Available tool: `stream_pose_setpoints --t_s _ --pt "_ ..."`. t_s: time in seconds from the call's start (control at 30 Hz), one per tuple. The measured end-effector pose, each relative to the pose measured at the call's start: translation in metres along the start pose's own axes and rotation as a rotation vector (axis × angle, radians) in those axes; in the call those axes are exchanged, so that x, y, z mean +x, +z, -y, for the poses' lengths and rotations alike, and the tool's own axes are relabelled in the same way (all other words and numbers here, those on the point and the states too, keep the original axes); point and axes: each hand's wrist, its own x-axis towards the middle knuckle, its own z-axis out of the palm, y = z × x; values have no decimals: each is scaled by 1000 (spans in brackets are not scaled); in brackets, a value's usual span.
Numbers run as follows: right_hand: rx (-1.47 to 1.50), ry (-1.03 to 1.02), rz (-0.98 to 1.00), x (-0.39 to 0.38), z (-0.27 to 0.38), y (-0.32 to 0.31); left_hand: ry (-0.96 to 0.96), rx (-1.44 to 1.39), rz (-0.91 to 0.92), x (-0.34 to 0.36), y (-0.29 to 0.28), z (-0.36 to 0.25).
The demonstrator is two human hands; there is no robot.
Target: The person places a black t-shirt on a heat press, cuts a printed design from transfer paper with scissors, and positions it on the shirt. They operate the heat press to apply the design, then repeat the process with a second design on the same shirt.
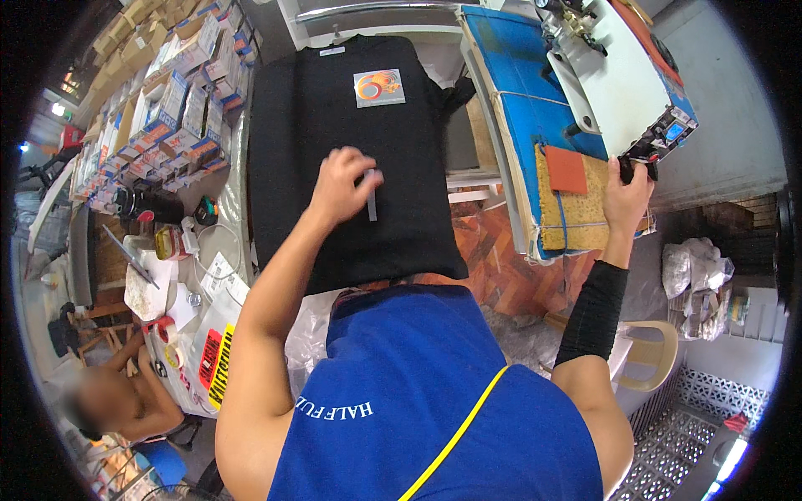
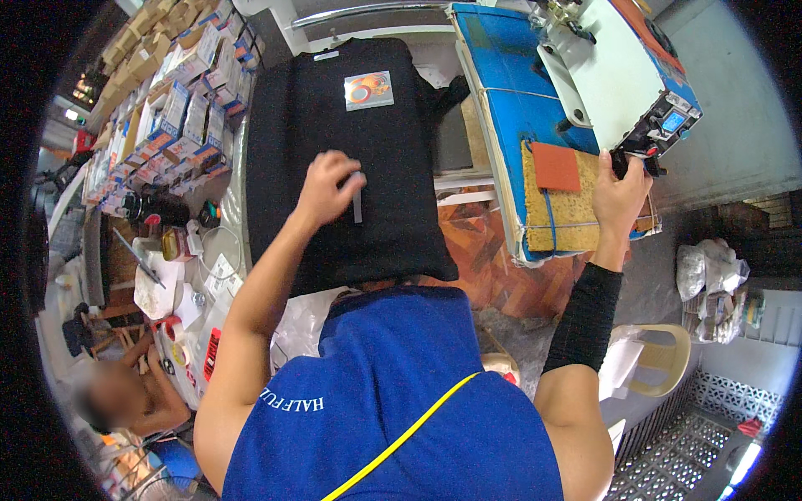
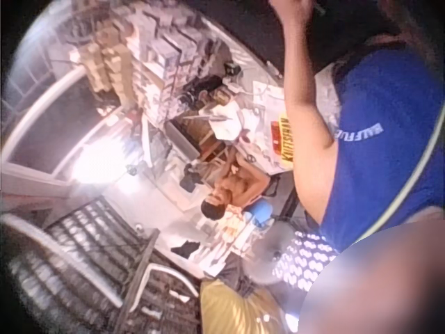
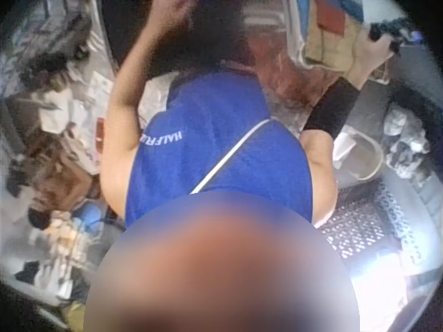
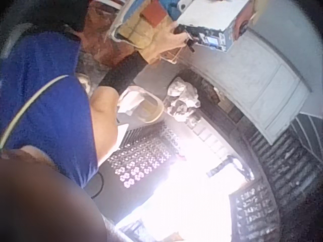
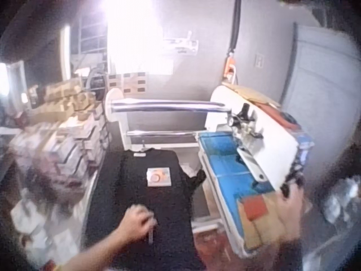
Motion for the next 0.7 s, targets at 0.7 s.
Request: stream_pose_setpoints --t_s 0.7 --pt "106 -342 -87 -89 148 0 -1615 -507 167 -409 13 11"
